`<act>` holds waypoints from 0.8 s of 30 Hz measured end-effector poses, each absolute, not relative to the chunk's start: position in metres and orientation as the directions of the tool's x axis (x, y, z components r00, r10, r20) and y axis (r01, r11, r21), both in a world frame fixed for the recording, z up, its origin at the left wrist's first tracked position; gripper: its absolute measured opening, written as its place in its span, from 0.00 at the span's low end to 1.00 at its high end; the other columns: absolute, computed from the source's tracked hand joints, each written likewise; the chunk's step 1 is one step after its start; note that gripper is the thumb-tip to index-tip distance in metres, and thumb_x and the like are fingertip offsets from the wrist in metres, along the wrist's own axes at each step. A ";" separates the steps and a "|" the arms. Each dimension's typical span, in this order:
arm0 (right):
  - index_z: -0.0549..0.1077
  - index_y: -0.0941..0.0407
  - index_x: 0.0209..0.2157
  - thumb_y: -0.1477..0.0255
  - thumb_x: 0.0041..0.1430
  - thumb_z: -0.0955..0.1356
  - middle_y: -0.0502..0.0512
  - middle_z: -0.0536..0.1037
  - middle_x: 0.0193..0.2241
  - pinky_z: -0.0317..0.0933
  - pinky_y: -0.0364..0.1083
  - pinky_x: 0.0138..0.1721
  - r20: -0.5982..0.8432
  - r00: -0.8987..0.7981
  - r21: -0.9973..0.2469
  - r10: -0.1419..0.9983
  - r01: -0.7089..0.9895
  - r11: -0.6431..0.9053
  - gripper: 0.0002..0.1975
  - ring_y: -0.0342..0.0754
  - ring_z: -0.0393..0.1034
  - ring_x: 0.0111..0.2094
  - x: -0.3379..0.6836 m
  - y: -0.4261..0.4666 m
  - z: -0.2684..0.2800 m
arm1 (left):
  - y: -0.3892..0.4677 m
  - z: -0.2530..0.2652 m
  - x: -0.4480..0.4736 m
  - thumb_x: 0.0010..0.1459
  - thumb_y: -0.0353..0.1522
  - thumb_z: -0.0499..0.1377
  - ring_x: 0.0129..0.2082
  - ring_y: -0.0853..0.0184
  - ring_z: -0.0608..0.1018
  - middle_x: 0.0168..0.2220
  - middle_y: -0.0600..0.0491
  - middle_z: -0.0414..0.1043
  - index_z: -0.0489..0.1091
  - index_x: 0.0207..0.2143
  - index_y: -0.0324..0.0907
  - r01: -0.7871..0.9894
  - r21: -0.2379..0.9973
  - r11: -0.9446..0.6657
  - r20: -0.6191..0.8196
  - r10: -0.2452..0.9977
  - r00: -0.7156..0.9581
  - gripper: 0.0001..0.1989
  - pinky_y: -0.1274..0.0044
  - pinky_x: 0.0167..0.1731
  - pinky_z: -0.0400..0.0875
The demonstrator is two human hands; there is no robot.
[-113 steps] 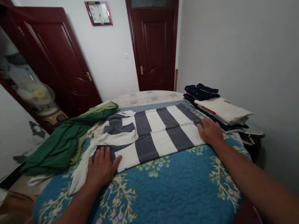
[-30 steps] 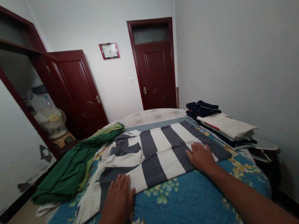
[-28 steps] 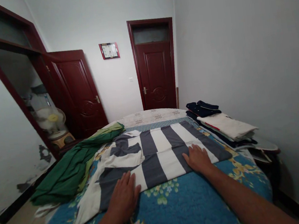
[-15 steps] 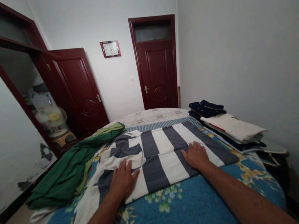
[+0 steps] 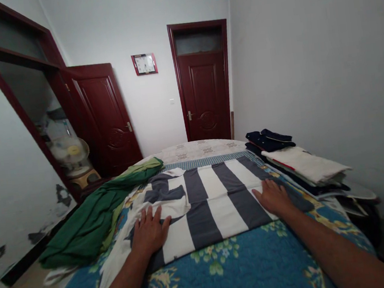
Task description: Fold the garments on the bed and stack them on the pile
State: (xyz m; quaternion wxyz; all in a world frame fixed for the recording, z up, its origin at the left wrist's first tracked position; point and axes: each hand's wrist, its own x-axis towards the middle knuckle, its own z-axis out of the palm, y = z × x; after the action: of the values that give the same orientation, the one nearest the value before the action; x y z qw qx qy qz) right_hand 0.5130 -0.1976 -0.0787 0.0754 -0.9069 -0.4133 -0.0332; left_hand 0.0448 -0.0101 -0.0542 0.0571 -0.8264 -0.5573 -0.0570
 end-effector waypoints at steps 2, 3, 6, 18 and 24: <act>0.56 0.69 0.74 0.50 0.74 0.53 0.74 0.55 0.75 0.41 0.66 0.73 0.129 0.668 -0.101 0.733 0.744 -0.660 0.43 0.64 0.46 0.76 0.525 -0.203 -0.080 | -0.008 -0.055 0.039 0.71 0.54 0.45 0.77 0.40 0.53 0.78 0.37 0.49 0.58 0.76 0.43 0.933 -0.031 -0.358 0.165 0.919 0.358 0.40 0.49 0.70 0.52; 0.57 0.69 0.74 0.50 0.74 0.53 0.74 0.54 0.75 0.40 0.66 0.74 0.132 0.671 -0.096 0.730 0.742 -0.664 0.42 0.64 0.45 0.76 0.530 -0.206 -0.080 | -0.007 -0.055 0.036 0.71 0.54 0.45 0.77 0.40 0.53 0.78 0.36 0.48 0.57 0.76 0.43 0.937 -0.029 -0.347 0.167 0.923 0.347 0.40 0.49 0.70 0.52; 0.58 0.69 0.73 0.50 0.74 0.53 0.74 0.54 0.75 0.41 0.66 0.73 0.138 0.687 -0.085 0.714 0.726 -0.682 0.42 0.64 0.45 0.76 0.537 -0.211 -0.077 | -0.006 -0.054 0.026 0.71 0.54 0.46 0.77 0.40 0.54 0.78 0.35 0.48 0.55 0.77 0.40 0.948 -0.023 -0.318 0.161 0.935 0.317 0.41 0.50 0.70 0.53; 0.63 0.70 0.69 0.51 0.74 0.53 0.80 0.62 0.70 0.50 0.68 0.68 0.156 0.724 -0.114 0.672 0.689 -0.716 0.40 0.68 0.55 0.72 0.546 -0.215 -0.069 | 0.000 -0.056 0.022 0.69 0.57 0.43 0.76 0.40 0.56 0.76 0.27 0.51 0.54 0.76 0.29 0.967 -0.005 -0.256 0.138 0.957 0.255 0.48 0.53 0.70 0.53; 0.67 0.71 0.66 0.50 0.73 0.53 0.83 0.66 0.66 0.53 0.70 0.66 0.191 0.724 -0.116 0.663 0.688 -0.717 0.41 0.71 0.60 0.69 0.561 -0.211 -0.076 | -0.004 -0.050 0.024 0.69 0.58 0.42 0.76 0.39 0.56 0.75 0.24 0.50 0.54 0.75 0.25 0.971 0.019 -0.238 0.120 0.965 0.234 0.50 0.54 0.71 0.52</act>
State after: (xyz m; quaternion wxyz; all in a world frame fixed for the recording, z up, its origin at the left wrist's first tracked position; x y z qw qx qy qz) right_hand 0.5615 -0.2113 -0.0762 0.0898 -0.9240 -0.3654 -0.0680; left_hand 0.0241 -0.0043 -0.0505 0.0296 -0.7849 -0.6166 -0.0532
